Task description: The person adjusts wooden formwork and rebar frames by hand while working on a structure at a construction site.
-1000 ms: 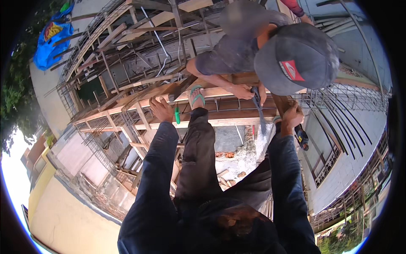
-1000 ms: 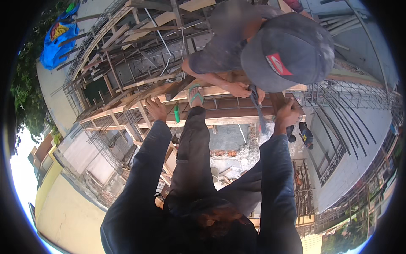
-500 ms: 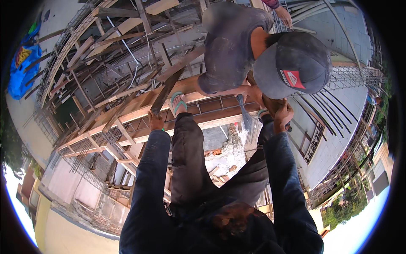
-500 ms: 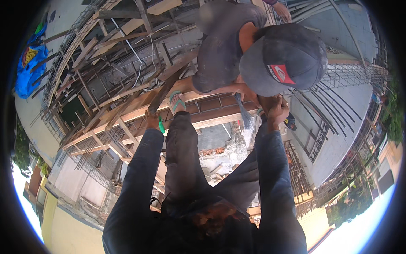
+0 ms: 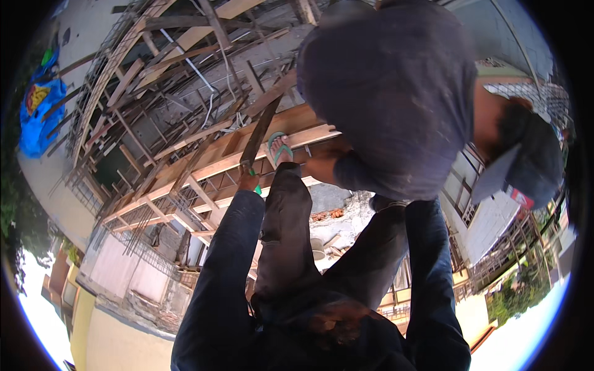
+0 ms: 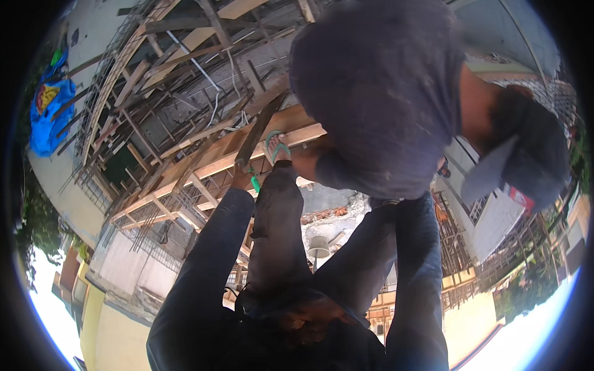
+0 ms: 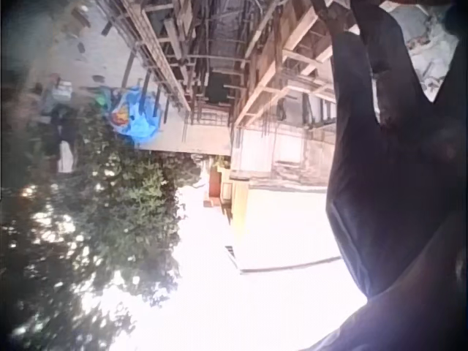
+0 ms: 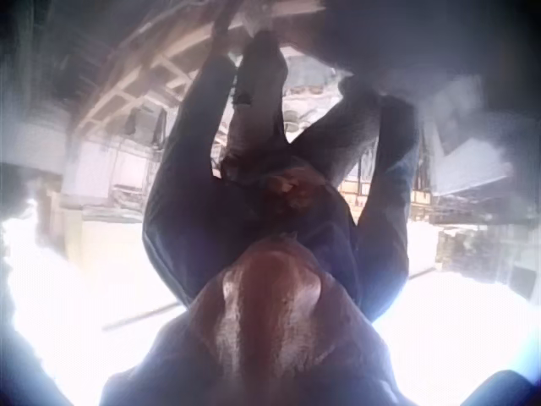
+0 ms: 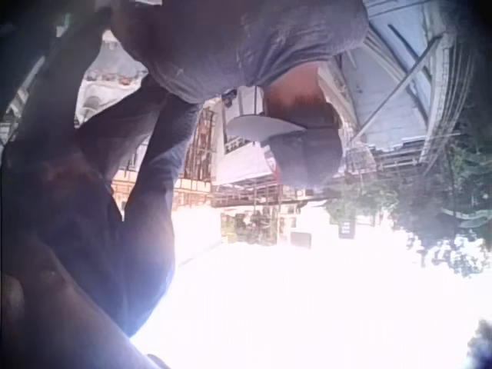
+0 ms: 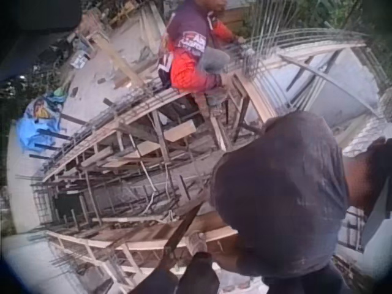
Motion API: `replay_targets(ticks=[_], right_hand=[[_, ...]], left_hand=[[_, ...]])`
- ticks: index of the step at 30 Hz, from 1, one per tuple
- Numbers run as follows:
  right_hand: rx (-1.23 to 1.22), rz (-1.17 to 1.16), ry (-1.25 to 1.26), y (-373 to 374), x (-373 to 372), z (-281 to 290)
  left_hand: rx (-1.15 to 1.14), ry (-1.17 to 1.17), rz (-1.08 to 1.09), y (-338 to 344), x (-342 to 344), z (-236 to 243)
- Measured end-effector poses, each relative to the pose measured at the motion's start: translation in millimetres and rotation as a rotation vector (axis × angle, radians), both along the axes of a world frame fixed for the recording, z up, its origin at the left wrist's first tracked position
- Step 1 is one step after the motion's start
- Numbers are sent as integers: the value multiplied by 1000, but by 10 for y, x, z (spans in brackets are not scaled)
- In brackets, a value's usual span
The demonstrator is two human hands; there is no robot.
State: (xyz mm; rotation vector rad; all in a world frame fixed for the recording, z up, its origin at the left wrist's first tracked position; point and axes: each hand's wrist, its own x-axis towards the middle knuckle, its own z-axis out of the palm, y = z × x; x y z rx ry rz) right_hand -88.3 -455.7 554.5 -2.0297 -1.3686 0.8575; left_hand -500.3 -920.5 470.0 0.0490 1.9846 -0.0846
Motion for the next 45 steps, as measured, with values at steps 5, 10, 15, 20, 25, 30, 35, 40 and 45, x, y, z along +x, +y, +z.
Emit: replay_targets(ticks=[5,10,15,20,25,30,35,40,45], right_hand=[[-14,65,-73,-22,-2,-20],[2,113,-104,102,134,-21],[20,154,-88,128,69,-52],[67,175,-73,126,69,22],[93,202,-79,-78,96,240],[112,292,-97,-578,206,640],[-124,455,-197,-1344,316,1149],[-440,468,246,-2146,364,2121],[-496,754,310,-2499,-505,3681]], left_hand=[[-40,-38,31,132,-6,81],[25,-175,-115,426,74,223],[61,223,-82,442,251,399],[134,3,-310,449,19,769],[412,-191,-660,300,23,1439],[519,-222,-626,146,115,2361],[607,-233,-726,-32,-47,3326],[645,-130,-787,-226,-281,4057],[249,-533,-426,-660,-585,4797]])
